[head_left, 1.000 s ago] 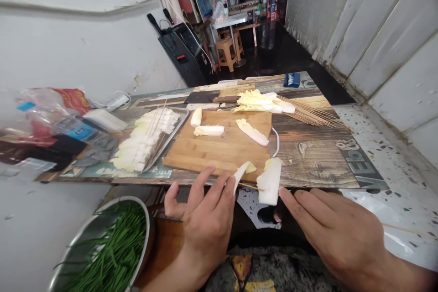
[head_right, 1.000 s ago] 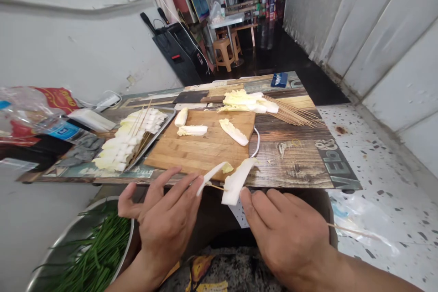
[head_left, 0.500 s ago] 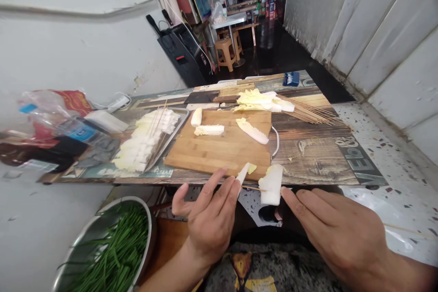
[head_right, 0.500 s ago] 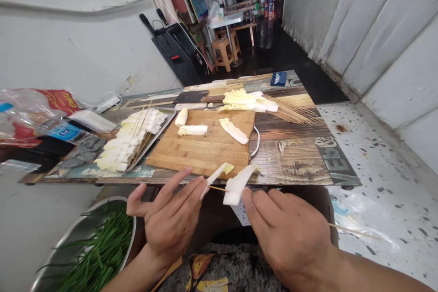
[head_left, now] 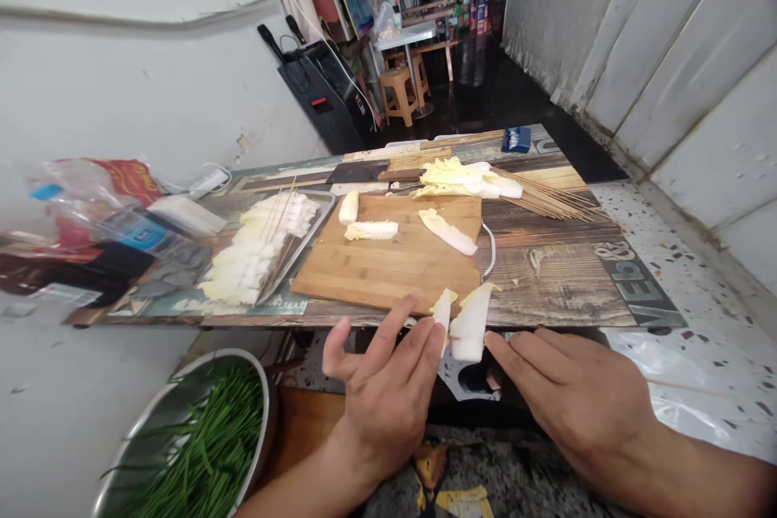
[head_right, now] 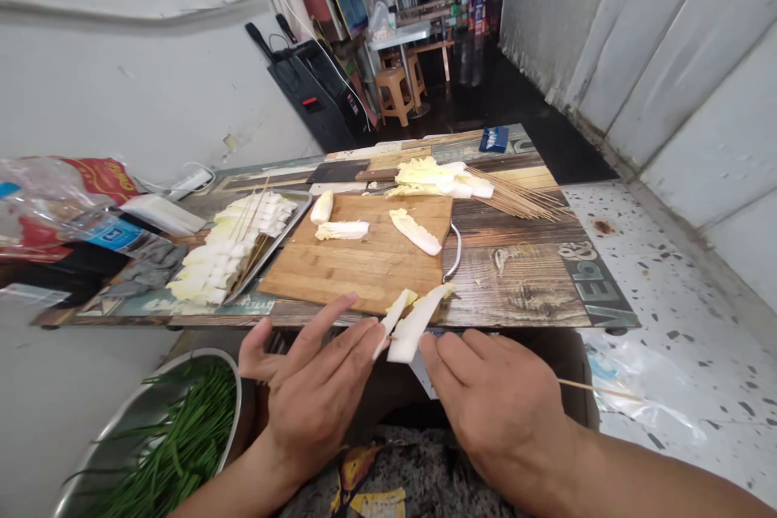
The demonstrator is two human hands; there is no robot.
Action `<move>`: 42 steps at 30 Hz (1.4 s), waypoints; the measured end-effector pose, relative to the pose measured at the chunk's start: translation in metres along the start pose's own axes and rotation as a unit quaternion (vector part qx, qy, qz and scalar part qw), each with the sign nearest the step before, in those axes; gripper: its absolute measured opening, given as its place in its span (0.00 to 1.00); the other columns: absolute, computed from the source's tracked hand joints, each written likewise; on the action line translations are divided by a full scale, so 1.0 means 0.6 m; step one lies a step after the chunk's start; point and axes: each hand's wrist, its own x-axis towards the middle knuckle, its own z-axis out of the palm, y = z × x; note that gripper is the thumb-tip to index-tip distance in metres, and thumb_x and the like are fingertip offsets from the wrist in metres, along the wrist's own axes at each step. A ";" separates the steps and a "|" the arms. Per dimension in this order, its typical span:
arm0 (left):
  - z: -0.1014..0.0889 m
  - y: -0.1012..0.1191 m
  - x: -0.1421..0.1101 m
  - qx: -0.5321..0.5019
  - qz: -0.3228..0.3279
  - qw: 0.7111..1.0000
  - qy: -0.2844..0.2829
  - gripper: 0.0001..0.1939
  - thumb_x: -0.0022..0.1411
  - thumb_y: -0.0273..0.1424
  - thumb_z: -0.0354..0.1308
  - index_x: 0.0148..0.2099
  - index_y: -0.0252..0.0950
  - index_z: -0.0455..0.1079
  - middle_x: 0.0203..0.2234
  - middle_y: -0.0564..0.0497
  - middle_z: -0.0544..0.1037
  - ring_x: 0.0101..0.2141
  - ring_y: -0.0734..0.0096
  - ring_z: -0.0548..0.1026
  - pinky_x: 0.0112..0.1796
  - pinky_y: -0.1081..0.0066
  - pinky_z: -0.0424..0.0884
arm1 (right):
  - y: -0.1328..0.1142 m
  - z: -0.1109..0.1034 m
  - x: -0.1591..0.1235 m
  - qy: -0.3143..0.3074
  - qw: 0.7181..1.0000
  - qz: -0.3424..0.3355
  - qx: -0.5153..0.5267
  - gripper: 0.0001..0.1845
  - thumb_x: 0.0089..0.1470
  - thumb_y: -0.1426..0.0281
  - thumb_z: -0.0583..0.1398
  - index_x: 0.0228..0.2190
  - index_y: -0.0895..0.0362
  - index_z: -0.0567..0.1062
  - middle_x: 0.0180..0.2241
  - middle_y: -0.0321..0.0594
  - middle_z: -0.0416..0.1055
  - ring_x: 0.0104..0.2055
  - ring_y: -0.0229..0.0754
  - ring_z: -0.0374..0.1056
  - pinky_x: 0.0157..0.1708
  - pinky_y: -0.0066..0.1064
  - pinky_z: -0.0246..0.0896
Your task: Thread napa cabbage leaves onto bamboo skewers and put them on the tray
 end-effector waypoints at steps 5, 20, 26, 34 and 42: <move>-0.007 0.002 -0.001 0.033 -0.012 0.999 -0.008 0.14 0.67 0.23 0.48 0.48 0.39 0.73 0.39 0.53 0.82 0.49 0.64 0.75 0.62 0.56 0.35 | 0.000 0.000 0.002 0.020 1.000 -0.005 -0.019 0.14 0.63 0.79 0.49 0.43 0.68 0.72 0.29 0.44 0.73 0.29 0.41 0.65 0.26 0.34 0.57; -0.021 -0.011 -0.017 0.050 0.067 0.996 -0.004 0.18 0.64 0.16 0.45 0.45 0.37 0.73 0.36 0.59 0.83 0.35 0.77 0.80 0.61 0.73 0.41 | -0.012 -0.003 -0.004 0.046 0.999 -0.003 0.006 0.14 0.61 0.78 0.51 0.43 0.70 0.73 0.29 0.44 0.73 0.30 0.41 0.64 0.27 0.34 0.59; -0.015 0.001 -0.012 0.029 0.018 0.999 -0.003 0.18 0.67 0.20 0.44 0.49 0.38 0.72 0.38 0.54 0.83 0.46 0.68 0.77 0.62 0.62 0.39 | -0.007 0.001 -0.006 0.028 0.999 0.003 0.014 0.16 0.62 0.78 0.49 0.43 0.68 0.74 0.29 0.44 0.73 0.29 0.40 0.64 0.27 0.34 0.59; -0.007 0.006 -0.014 0.027 -0.062 0.998 0.002 0.18 0.66 0.21 0.47 0.50 0.43 0.72 0.39 0.56 0.82 0.47 0.64 0.76 0.61 0.55 0.35 | -0.015 0.004 0.006 0.060 0.998 -0.011 -0.006 0.15 0.60 0.79 0.50 0.40 0.69 0.76 0.27 0.42 0.73 0.29 0.40 0.65 0.27 0.34 0.59; 0.001 0.003 -0.027 -0.017 -0.068 0.998 0.001 0.22 0.67 0.22 0.43 0.57 0.47 0.67 0.43 0.57 0.81 0.43 0.69 0.77 0.63 0.61 0.33 | -0.015 -0.002 -0.002 0.041 0.999 -0.007 0.005 0.14 0.61 0.78 0.51 0.41 0.68 0.75 0.28 0.43 0.73 0.28 0.40 0.64 0.26 0.34 0.58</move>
